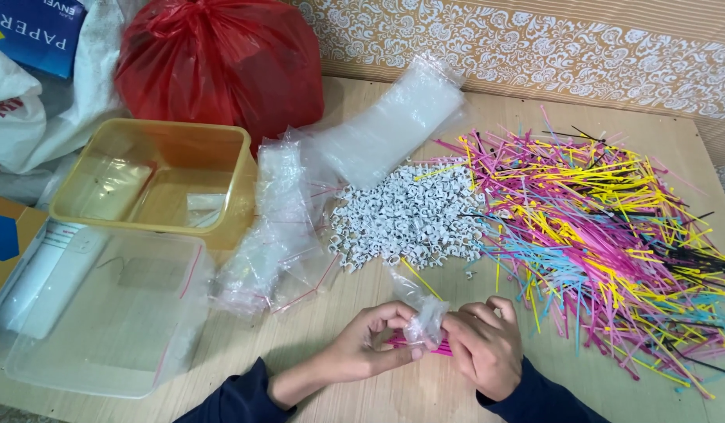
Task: Sorting white clips and bagging colorful zip ties into small plastic bags.
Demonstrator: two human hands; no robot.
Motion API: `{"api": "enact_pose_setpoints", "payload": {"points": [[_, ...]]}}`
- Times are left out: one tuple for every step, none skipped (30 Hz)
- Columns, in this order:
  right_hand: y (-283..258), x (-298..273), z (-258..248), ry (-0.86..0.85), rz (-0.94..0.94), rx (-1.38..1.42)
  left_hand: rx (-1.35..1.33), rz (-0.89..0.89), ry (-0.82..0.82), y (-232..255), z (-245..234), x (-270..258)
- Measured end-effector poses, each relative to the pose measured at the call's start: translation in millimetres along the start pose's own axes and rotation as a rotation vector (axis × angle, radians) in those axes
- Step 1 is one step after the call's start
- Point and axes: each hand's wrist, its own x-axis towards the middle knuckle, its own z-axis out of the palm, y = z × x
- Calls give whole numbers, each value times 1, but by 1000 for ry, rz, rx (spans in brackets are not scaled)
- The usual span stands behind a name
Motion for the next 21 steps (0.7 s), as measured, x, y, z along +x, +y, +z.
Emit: {"api": "enact_pose_setpoints", "payload": {"points": [[3, -1, 0, -1, 0, 1, -1, 0, 1, 2, 1, 0], [5, -2, 1, -15, -13, -27, 17, -54, 8, 5, 2, 0], [8, -3, 2, -29, -27, -55, 35, -108, 15, 7, 2, 0], [11, -5, 5, -30, -27, -55, 35, -108, 15, 4, 1, 0], [15, -7, 8, -43, 11, -56, 179, -16, 63, 2, 0, 0], [19, -9, 11, -56, 48, -58, 324, 76, 111, -1, -2, 0], [18, -3, 6, -54, 49, -60, 325, 76, 108, 1, -2, 3], [18, 4, 2, -80, 90, 39, 496, 201, 223, 4, -1, 6], [17, 9, -2, -108, 131, 140, 666, 325, 341, 5, -1, 9], [24, 0, -1, -107, 132, 140, 666, 324, 340, 10, -10, 11], [31, -10, 0, -149, 244, 332, 674, 292, 466, 14, -18, 13], [38, -20, 1, -192, 357, 525, 680, 258, 592, 18, -26, 14], [39, -18, -1, -193, 355, 525, 680, 259, 594, 18, -31, 15], [40, -16, -3, -240, 357, 747, 517, 135, 512, 19, -36, 15], [41, -15, -5, -284, 358, 969, 355, 12, 427, 19, -42, 17], [44, -19, -1, -282, 356, 968, 356, 14, 426, 22, -41, 18], [46, -25, 4, -307, 390, 1094, 245, -89, 344, 23, -40, 18], [48, -31, 9, -331, 424, 1220, 133, -192, 261, 25, -39, 19], [48, -27, 7, -331, 425, 1219, 132, -193, 261, 15, -42, 17], [47, -23, 6, -357, 515, 1302, 29, -228, 281, 4, -44, 15], [46, -19, 5, -382, 606, 1382, -73, -263, 301, -6, -47, 14]]}}
